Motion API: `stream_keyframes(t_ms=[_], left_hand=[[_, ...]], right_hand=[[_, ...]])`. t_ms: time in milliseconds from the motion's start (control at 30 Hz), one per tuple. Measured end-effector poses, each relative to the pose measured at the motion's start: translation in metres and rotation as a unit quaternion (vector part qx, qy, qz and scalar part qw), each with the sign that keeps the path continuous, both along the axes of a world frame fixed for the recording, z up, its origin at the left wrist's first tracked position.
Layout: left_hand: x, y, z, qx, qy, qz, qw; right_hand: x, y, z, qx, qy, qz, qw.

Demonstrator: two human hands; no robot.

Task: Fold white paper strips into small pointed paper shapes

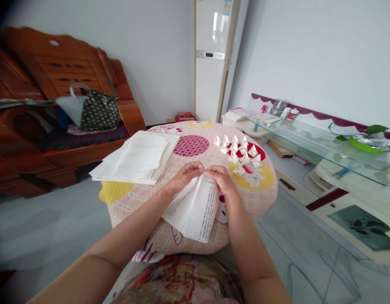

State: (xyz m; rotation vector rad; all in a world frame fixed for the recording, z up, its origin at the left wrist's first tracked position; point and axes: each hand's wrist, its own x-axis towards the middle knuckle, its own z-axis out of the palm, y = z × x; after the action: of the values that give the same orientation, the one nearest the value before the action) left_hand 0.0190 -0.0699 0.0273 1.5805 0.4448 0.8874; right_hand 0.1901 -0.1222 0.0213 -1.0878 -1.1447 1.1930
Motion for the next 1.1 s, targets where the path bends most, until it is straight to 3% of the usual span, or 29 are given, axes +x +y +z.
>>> stream_keyframes(t_ms=[300,533,733,833,967,1100], left_hand=[[0.002,0.003,-0.006,-0.023,0.0,-0.008,1.0],[-0.027,0.024,-0.004,0.009,0.106,-0.078,0.991],[-0.059,0.05,0.002,0.088,0.174,0.021,0.981],[-0.067,0.061,0.004,0.143,0.237,0.061,0.959],[-0.067,0.067,-0.001,0.213,0.333,0.105,0.913],[-0.053,0.063,-0.016,0.281,0.445,0.157,0.836]], right_hand=[[0.002,0.0,-0.004,0.006,0.013,-0.012,1.0],[0.012,0.0,-0.004,0.021,0.012,-0.041,0.999],[0.04,-0.005,-0.002,-0.052,-0.03,0.037,0.998],[0.05,-0.004,-0.001,-0.055,-0.013,-0.001,0.998],[0.05,0.005,-0.008,-0.05,-0.001,-0.126,0.991],[0.047,0.021,-0.023,-0.039,-0.14,-0.242,0.959]])
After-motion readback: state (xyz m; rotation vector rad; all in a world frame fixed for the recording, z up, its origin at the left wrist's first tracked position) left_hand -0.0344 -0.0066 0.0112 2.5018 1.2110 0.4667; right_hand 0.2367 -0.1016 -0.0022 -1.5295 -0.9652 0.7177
